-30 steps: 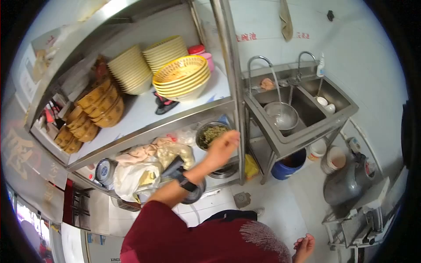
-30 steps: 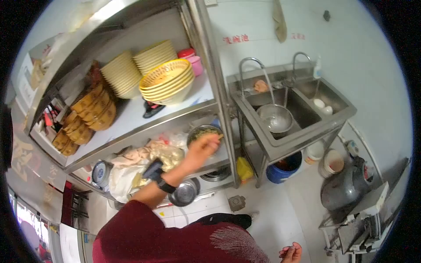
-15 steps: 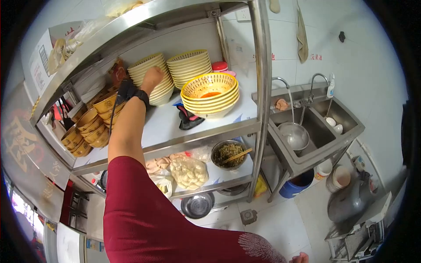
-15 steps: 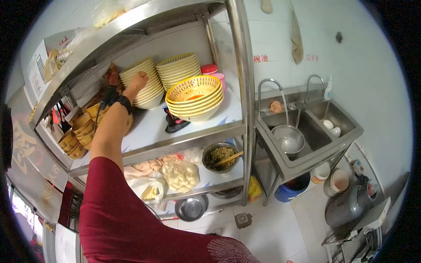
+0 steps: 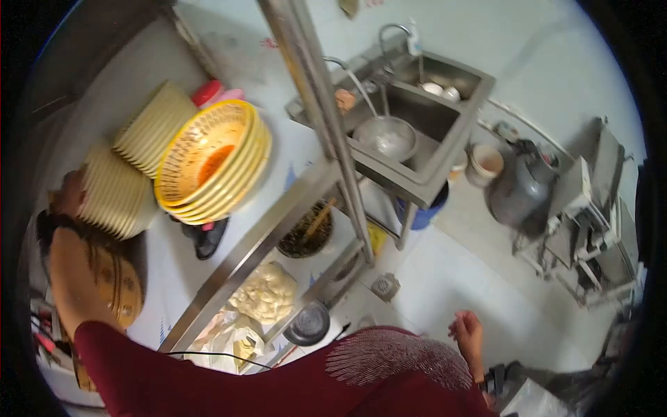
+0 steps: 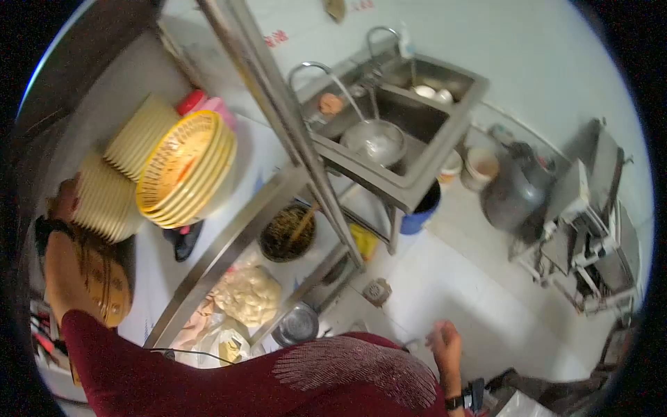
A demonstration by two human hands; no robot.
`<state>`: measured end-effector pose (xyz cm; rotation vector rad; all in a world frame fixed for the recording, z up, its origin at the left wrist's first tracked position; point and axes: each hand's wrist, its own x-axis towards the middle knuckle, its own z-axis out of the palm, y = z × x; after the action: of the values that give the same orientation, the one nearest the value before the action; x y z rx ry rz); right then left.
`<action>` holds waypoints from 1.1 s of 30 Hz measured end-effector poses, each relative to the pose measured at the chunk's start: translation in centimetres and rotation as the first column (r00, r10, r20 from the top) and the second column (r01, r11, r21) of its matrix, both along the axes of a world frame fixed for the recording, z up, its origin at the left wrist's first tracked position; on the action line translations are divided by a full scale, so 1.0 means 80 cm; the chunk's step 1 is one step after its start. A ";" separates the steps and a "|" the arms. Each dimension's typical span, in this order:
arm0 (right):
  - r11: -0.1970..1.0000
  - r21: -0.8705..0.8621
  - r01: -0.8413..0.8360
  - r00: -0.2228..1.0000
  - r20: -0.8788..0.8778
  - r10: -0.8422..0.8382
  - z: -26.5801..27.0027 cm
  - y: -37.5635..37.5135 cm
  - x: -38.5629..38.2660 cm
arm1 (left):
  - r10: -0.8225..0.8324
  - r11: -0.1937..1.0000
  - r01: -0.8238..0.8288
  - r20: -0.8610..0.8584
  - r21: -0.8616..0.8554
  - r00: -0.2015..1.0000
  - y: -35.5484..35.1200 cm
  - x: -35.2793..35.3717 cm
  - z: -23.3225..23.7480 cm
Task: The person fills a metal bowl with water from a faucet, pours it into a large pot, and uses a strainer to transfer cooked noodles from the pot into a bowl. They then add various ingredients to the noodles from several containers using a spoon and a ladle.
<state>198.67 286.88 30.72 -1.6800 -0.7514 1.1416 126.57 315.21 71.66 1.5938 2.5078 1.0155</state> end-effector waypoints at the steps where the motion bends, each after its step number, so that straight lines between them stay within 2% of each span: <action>1: 1.000 -0.010 -0.019 0.999 0.025 0.020 0.002 0.004 -0.001 | 0.075 0.996 -0.075 0.004 0.038 0.997 0.013 -0.018 0.019; 3: 0.999 -0.037 -0.002 1.000 0.030 0.003 0.001 0.006 0.002 | 0.245 0.961 -0.245 0.014 0.127 0.969 0.028 -0.063 0.054; 4: 0.999 -0.037 -0.007 0.999 0.031 0.008 0.000 0.008 0.004 | 0.239 0.964 -0.239 0.017 0.118 0.971 0.027 -0.082 0.060; 5: 0.999 -0.040 0.000 0.999 0.037 0.001 -0.004 0.010 0.007 | 0.228 0.972 -0.186 -0.382 0.144 0.896 0.021 -0.099 0.063; 6: 1.000 -0.014 -0.008 1.000 0.025 0.008 -0.007 0.011 0.009 | 0.191 0.981 -0.122 -0.717 0.148 0.670 0.015 -0.104 0.063; 7: 1.000 0.010 -0.013 1.000 0.011 0.012 -0.009 0.009 0.013 | 0.198 0.979 -0.085 -0.771 0.184 0.605 0.000 -0.078 0.067; 11: 0.999 -0.003 -0.044 0.999 -0.026 0.044 -0.005 0.006 0.030 | 0.180 0.945 0.044 -0.630 0.323 0.756 -0.083 0.127 0.067; 12: 0.998 0.038 -0.049 0.998 -0.043 0.051 -0.012 0.005 0.036 | 0.157 0.936 0.077 -0.601 0.345 0.783 -0.107 0.180 0.063; 15: 0.996 0.072 -0.051 0.995 -0.079 0.057 -0.015 0.000 0.057 | 0.148 0.934 0.065 -0.545 0.353 0.825 -0.173 0.304 0.049; 16: 0.996 0.076 -0.048 0.994 -0.097 0.055 -0.015 -0.001 0.064 | 0.186 0.950 0.023 -0.620 0.313 0.762 -0.188 0.324 0.047; 17: 0.996 0.075 -0.052 0.993 -0.102 0.060 -0.014 -0.002 0.072 | 0.189 0.950 0.020 -0.624 0.311 0.758 -0.198 0.299 0.042; 18: 0.995 0.077 -0.071 0.992 -0.104 0.078 -0.012 -0.002 0.079 | 0.067 0.882 0.202 -0.537 0.426 0.841 -0.207 0.245 0.034; 19: 0.993 0.079 -0.092 0.989 -0.107 0.100 -0.011 -0.003 0.085 | -0.078 0.762 0.351 -0.462 0.544 0.884 -0.224 0.234 0.028; 20: 0.991 0.083 -0.104 0.987 -0.113 0.113 -0.012 -0.003 0.092 | -0.065 0.765 0.344 -0.467 0.544 0.882 -0.250 0.223 0.026; 21: 0.987 0.107 -0.116 0.985 -0.114 0.128 -0.013 -0.003 0.099 | 0.026 0.814 0.335 -0.607 0.474 0.794 -0.276 0.234 0.024; 23: 0.981 0.134 -0.137 0.981 -0.120 0.153 -0.010 0.000 0.109 | 0.157 0.902 0.266 -0.833 0.339 0.530 -0.316 0.267 0.017; 25: 0.971 0.163 -0.177 0.975 -0.102 0.195 -0.001 0.006 0.119 | 0.177 0.823 0.228 -0.615 0.520 0.768 -0.347 0.416 -0.030; 26: 0.969 0.162 -0.185 0.974 -0.104 0.203 0.004 0.008 0.122 | 0.182 0.825 0.222 -0.617 0.519 0.766 -0.362 0.446 -0.043; 28: 0.952 0.210 -0.223 0.954 -0.153 0.258 0.018 0.015 0.124 | 0.010 0.843 0.292 -0.555 0.452 0.832 -0.393 0.488 -0.069; 29: 0.950 0.208 -0.231 0.952 -0.152 0.265 0.028 0.018 0.124 | -0.048 0.816 0.295 -0.450 0.497 0.892 -0.395 0.509 -0.090; 31: 0.917 0.286 -0.277 0.929 -0.165 0.332 0.049 0.019 0.123 | -0.311 0.685 0.572 -0.529 0.452 0.790 -0.384 0.554 -0.133; 33: 0.892 0.331 -0.306 0.901 -0.202 0.384 0.063 0.013 0.127 | -0.536 0.665 0.705 -0.499 0.248 0.681 -0.372 0.606 -0.173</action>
<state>208.86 287.90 35.73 -1.1430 -1.0222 1.3921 175.05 285.46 57.86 2.7691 1.6236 1.2586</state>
